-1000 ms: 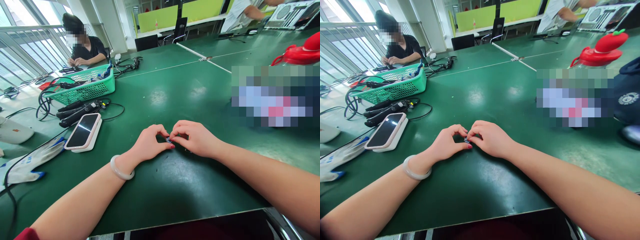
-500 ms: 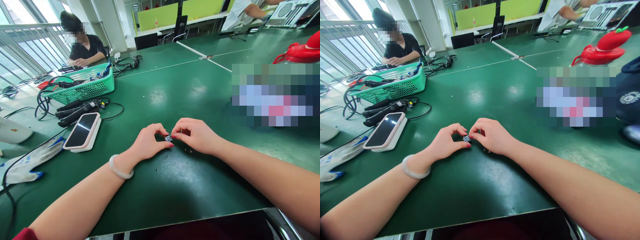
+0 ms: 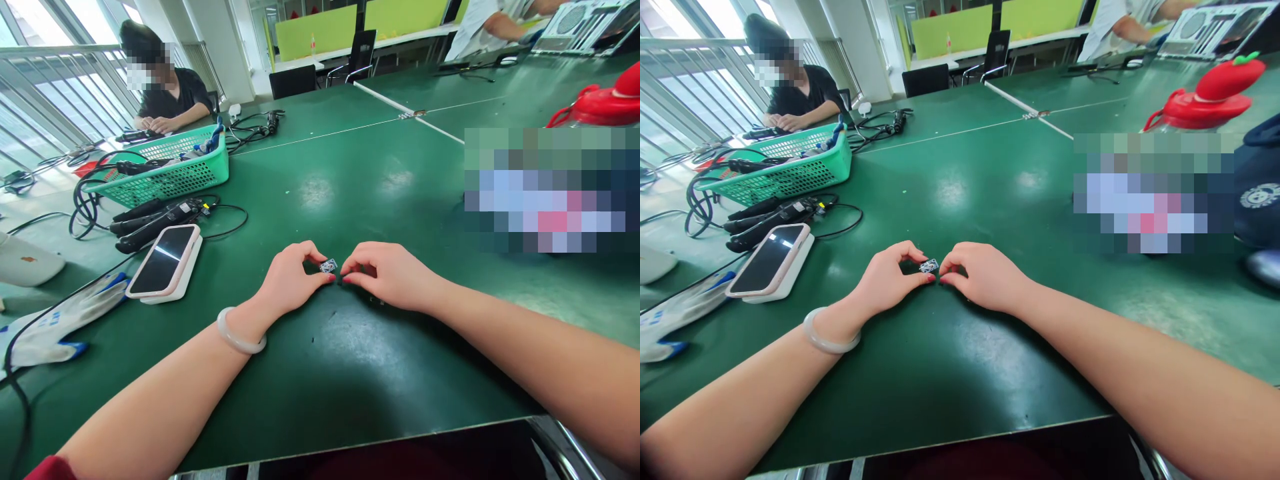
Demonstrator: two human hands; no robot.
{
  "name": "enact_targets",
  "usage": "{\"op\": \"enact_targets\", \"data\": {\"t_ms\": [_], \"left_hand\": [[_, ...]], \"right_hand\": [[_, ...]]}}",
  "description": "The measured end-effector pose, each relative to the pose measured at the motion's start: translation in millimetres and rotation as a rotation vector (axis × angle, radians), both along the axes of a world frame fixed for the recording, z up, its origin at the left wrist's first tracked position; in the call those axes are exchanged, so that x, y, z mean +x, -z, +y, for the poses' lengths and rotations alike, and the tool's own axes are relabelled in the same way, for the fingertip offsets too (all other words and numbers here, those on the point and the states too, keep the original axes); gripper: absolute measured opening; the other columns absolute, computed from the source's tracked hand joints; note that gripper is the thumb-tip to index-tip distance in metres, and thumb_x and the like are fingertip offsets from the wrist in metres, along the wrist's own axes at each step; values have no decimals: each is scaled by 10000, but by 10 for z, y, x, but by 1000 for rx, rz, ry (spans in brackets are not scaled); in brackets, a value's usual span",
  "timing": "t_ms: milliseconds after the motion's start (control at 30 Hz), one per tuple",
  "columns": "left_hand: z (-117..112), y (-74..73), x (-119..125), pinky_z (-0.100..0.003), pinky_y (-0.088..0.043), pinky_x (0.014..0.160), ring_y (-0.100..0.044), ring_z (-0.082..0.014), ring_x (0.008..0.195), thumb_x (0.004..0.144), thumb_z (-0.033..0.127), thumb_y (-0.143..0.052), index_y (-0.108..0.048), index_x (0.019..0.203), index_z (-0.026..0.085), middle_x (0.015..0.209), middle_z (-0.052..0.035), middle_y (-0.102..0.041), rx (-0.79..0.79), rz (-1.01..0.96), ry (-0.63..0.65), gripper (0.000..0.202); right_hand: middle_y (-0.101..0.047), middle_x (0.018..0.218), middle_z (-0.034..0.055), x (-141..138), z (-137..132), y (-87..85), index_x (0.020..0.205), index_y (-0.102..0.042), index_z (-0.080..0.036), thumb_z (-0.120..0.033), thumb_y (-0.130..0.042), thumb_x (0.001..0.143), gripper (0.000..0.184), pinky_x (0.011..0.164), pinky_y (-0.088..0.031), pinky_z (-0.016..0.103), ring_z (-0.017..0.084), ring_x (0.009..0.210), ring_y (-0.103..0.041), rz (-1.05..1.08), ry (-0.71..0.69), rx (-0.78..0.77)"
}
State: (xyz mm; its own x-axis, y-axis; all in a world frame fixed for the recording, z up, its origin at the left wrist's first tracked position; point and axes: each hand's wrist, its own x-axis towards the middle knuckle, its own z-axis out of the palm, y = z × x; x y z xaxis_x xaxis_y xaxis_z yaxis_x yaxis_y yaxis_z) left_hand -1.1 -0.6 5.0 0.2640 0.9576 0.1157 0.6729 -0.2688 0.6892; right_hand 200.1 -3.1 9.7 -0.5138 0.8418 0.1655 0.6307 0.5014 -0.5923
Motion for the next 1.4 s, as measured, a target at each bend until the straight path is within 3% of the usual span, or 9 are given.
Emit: {"op": "enact_targets", "data": {"t_ms": [267, 600, 767, 900, 1033, 1133, 1233, 1333, 1400], "left_hand": [[11, -1, 4, -368, -459, 810, -619, -197, 851, 648, 344, -736, -587, 757, 215, 866, 0, -687, -19, 10, -45, 225], [-14, 0, 25, -381, -448, 858, -609, -219, 926, 595, 436, -773, -566, 725, 206, 886, -11, -675, -33, -58, -25, 335], [-16, -25, 38, -372, -449, 862, -606, -205, 908, 578, 405, -788, -559, 716, 186, 865, -23, -668, -95, -173, -16, 345], [-10, -42, 39, -357, -460, 832, -608, -167, 830, 565, 319, -798, -530, 722, 169, 840, -29, -661, -236, -430, 37, 345], [0, -38, 28, -348, -458, 818, -600, -152, 806, 562, 295, -804, -517, 727, 162, 841, -35, -657, -294, -527, 73, 356], [9, -17, 19, -352, -450, 830, -600, -159, 827, 561, 298, -808, -518, 732, 162, 859, -41, -656, -281, -485, 58, 363], [16, 7, 15, -358, -446, 844, -600, -165, 845, 560, 300, -809, -528, 743, 160, 880, -44, -652, -260, -442, 50, 364], [19, 22, 14, -359, -446, 849, -600, -165, 848, 562, 299, -808, -534, 754, 160, 888, -43, -651, -246, -414, 67, 362], [20, 25, 13, -361, -447, 853, -600, -167, 854, 562, 301, -809, -535, 759, 161, 892, -44, -652, -238, -401, 71, 365]], "right_hand": [[-643, 837, 26, -59, -21, 66, 818, -678, -203, -251, -513, 886, 185, 659, -419, 273, 153, 763, -593, -241, -54, 125], [-643, 784, 55, -27, -57, 21, 813, -668, -178, -239, -413, 936, 290, 594, -331, 300, 166, 716, -543, -373, -19, 509], [-615, 722, 56, -9, -83, 19, 750, -655, -170, -180, -435, 909, 272, 575, -301, 312, 158, 660, -495, -413, -66, 680], [-646, 744, 47, -6, -83, 29, 765, -680, -185, -209, -448, 914, 277, 596, -340, 296, 152, 686, -532, -252, -61, 718], [-687, 831, 21, 33, -26, -4, 873, -707, -214, -258, -505, 904, 209, 651, -402, 258, 135, 746, -589, -22, 12, 515], [-677, 771, 2, 119, 55, -72, 783, -700, -219, -307, -538, 877, 207, 620, -397, 256, 129, 684, -580, -87, 73, 170], [-638, 688, -16, 226, 122, -140, 729, -672, -220, -481, -598, 803, 281, 548, -373, 253, 123, 593, -539, -224, -47, -193], [-640, 787, -13, 296, 143, -181, 779, -666, -228, -478, -724, 672, 278, 573, -379, 246, 137, 677, -549, -306, -201, -278], [-640, 833, -10, 306, 137, -186, 783, -663, -229, -392, -727, 683, 201, 598, -382, 244, 140, 720, -551, -327, -241, -260]]}}
